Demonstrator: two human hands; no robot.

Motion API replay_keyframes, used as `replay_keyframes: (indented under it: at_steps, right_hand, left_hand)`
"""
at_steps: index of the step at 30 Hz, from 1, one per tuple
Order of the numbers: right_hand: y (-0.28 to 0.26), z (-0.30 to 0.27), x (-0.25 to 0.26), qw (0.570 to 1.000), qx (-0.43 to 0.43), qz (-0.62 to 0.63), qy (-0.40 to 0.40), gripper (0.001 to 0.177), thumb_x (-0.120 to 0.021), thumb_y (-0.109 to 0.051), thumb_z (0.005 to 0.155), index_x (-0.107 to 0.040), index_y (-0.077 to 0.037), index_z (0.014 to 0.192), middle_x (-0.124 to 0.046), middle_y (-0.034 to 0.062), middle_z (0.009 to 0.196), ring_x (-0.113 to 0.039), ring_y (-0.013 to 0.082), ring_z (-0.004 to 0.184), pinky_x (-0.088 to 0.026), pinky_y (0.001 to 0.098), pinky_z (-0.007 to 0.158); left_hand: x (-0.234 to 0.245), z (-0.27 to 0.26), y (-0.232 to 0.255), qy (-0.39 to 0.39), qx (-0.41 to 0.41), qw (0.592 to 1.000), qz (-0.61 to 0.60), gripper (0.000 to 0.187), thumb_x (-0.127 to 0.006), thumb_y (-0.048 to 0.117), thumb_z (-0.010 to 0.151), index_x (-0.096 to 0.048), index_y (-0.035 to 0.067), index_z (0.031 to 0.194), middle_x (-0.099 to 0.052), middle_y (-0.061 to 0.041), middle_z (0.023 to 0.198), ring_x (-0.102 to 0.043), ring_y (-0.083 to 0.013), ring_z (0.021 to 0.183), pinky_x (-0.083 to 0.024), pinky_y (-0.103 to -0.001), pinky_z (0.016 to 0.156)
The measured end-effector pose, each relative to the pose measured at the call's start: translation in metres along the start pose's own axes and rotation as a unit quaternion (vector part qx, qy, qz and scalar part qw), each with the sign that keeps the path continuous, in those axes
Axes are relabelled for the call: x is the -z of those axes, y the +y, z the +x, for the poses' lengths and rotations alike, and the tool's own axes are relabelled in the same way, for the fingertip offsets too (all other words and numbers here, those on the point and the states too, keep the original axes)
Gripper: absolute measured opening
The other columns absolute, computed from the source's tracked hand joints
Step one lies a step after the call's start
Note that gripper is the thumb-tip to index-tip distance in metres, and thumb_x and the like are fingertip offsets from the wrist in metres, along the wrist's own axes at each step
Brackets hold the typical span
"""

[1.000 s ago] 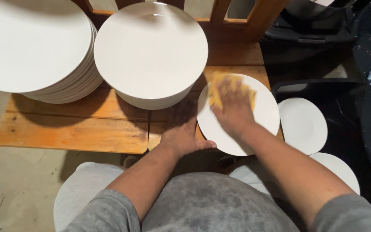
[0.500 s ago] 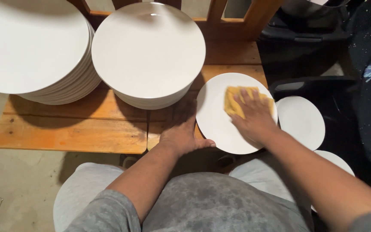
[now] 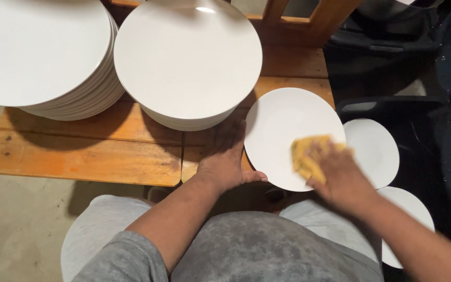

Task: The person wipes white plates one at a time with a yellow cloth, then stacks them on a wooden chair. The person repeats this process for multiple plates from a black tray.

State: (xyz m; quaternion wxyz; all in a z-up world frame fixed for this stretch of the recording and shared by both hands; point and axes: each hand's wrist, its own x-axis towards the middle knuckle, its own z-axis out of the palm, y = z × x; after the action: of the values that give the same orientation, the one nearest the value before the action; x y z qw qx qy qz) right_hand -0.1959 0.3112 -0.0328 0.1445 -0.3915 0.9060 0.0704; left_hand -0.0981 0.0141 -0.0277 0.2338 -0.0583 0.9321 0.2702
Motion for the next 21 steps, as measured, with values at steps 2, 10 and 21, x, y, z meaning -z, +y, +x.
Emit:
replay_keyframes:
  at_steps: [2,10,21]
  right_hand:
    - [0.017,0.023,0.004,0.998,-0.018,-0.043,0.046,0.077,-0.048,-0.055,0.092,-0.029,-0.018,0.156,-0.017,0.0128,0.165,-0.007,0.0357,0.153,-0.009,0.0546,0.12]
    - [-0.033,0.133,0.0,0.987,-0.045,0.015,0.156,0.077,-0.041,-0.05,0.099,-0.017,-0.014,0.163,-0.003,0.0132,0.17,0.002,0.0405,0.154,0.001,0.0546,0.121]
    - [-0.083,0.006,0.005,0.982,0.128,0.039,0.137,0.078,-0.071,-0.033,0.084,-0.038,-0.013,0.153,-0.035,0.0135,0.158,-0.028,0.0398,0.147,-0.027,0.052,0.117]
  left_hand:
    - [0.001,-0.002,0.0,-0.014,0.001,1.0,-0.022,0.144,-0.065,0.086,0.071,0.02,0.01,0.159,0.021,-0.017,0.169,0.02,-0.0342,0.155,-0.003,-0.045,0.126]
    - [0.004,-0.003,0.003,-0.021,0.023,0.999,-0.044,0.141,-0.07,0.082,0.068,0.013,0.017,0.162,0.008,-0.011,0.172,-0.006,-0.0295,0.156,-0.025,-0.047,0.121]
    - [-0.024,0.006,-0.007,0.025,0.019,0.999,-0.033,0.128,-0.07,0.08,0.065,-0.016,0.021,0.166,-0.057,-0.016,0.147,-0.059,-0.0341,0.133,-0.048,-0.047,0.109]
